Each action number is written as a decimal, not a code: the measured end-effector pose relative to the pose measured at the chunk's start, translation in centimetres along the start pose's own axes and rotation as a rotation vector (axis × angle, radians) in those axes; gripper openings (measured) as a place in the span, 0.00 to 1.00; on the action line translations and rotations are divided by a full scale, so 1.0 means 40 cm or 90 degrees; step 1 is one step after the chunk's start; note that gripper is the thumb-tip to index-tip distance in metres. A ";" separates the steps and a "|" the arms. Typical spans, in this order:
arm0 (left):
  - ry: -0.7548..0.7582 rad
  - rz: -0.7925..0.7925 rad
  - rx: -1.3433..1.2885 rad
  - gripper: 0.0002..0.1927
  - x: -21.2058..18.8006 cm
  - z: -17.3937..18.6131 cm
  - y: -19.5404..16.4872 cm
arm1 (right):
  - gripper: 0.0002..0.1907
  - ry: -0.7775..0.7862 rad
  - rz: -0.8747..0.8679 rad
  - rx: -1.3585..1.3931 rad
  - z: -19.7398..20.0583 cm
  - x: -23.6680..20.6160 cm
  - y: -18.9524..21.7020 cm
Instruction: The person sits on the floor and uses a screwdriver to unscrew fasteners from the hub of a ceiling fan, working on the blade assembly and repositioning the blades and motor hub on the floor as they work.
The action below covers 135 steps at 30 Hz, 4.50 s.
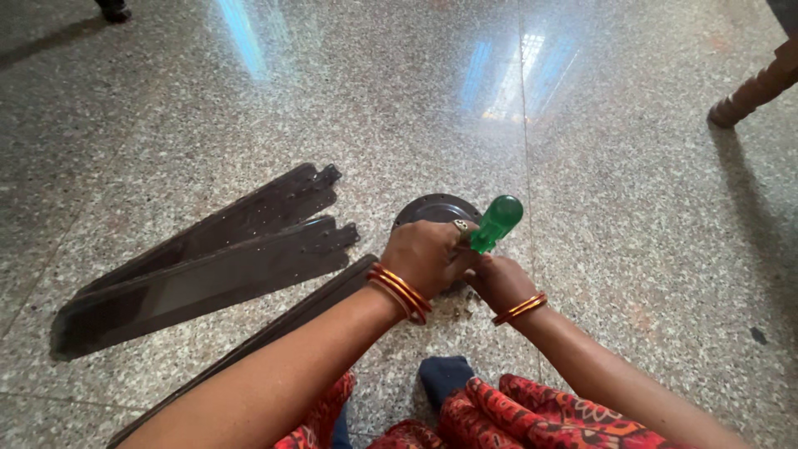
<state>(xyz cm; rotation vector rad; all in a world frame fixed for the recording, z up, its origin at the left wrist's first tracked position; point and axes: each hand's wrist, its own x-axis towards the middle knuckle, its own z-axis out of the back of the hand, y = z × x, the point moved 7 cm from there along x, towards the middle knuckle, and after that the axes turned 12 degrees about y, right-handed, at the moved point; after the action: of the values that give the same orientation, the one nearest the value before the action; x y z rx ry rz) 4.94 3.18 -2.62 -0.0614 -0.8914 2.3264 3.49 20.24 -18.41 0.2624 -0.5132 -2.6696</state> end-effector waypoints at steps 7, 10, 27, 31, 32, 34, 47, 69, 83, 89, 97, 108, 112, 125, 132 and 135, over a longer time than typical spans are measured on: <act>0.016 0.015 0.014 0.15 -0.003 -0.005 -0.024 | 0.10 0.017 -0.018 -0.013 0.002 -0.010 0.012; -0.004 -0.006 0.023 0.18 -0.011 -0.011 -0.031 | 0.11 0.026 -0.042 -0.005 -0.004 -0.018 0.023; -0.013 0.007 0.020 0.19 -0.023 -0.027 -0.030 | 0.10 0.052 -0.050 -0.069 0.018 -0.021 0.046; 0.018 0.039 0.010 0.19 -0.015 -0.044 -0.016 | 0.10 0.043 -0.047 -0.047 0.023 -0.022 0.051; 0.010 0.033 0.012 0.18 -0.017 -0.046 -0.017 | 0.10 0.053 -0.058 -0.054 0.019 -0.023 0.049; -0.007 0.022 0.017 0.18 -0.020 -0.049 -0.016 | 0.11 0.063 -0.067 -0.069 0.018 -0.024 0.048; 0.047 0.087 -0.011 0.17 -0.025 -0.028 -0.020 | 0.19 -0.017 0.016 0.317 0.335 -0.019 0.120; 0.097 0.131 -0.088 0.28 -0.049 0.053 -0.061 | 0.18 -0.048 0.194 0.153 0.610 -0.187 0.466; 0.133 0.157 -0.013 0.15 -0.053 0.112 -0.100 | 0.17 0.035 0.181 -0.231 0.630 -0.181 0.583; 0.142 0.129 -0.025 0.17 -0.059 0.085 -0.081 | 0.18 0.138 0.144 -0.326 0.628 -0.168 0.602; 0.083 0.279 -0.061 0.23 -0.096 0.073 -0.079 | 0.26 0.130 0.142 -0.400 0.620 -0.161 0.628; 0.055 0.186 0.027 0.21 -0.061 0.066 -0.082 | 0.15 0.059 0.224 -0.367 0.618 -0.174 0.598; 0.031 0.215 -0.028 0.21 -0.061 0.064 -0.087 | 0.15 0.041 0.196 -0.374 0.632 -0.173 0.591; -0.010 0.238 -0.052 0.22 -0.051 0.074 -0.090 | 0.16 -0.026 0.297 -0.381 0.633 -0.185 0.605; -0.017 0.231 -0.097 0.21 -0.053 0.057 -0.086 | 0.11 -0.039 0.280 -0.411 0.639 -0.177 0.591; -0.046 0.237 -0.128 0.25 -0.051 0.068 -0.095 | 0.17 0.001 0.191 -0.389 0.641 -0.164 0.576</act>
<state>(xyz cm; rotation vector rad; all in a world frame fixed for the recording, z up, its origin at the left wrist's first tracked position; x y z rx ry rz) 7.97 2.57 1.45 -0.2480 -1.2377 2.5815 11.05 11.51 14.72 0.0036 0.2559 -2.3891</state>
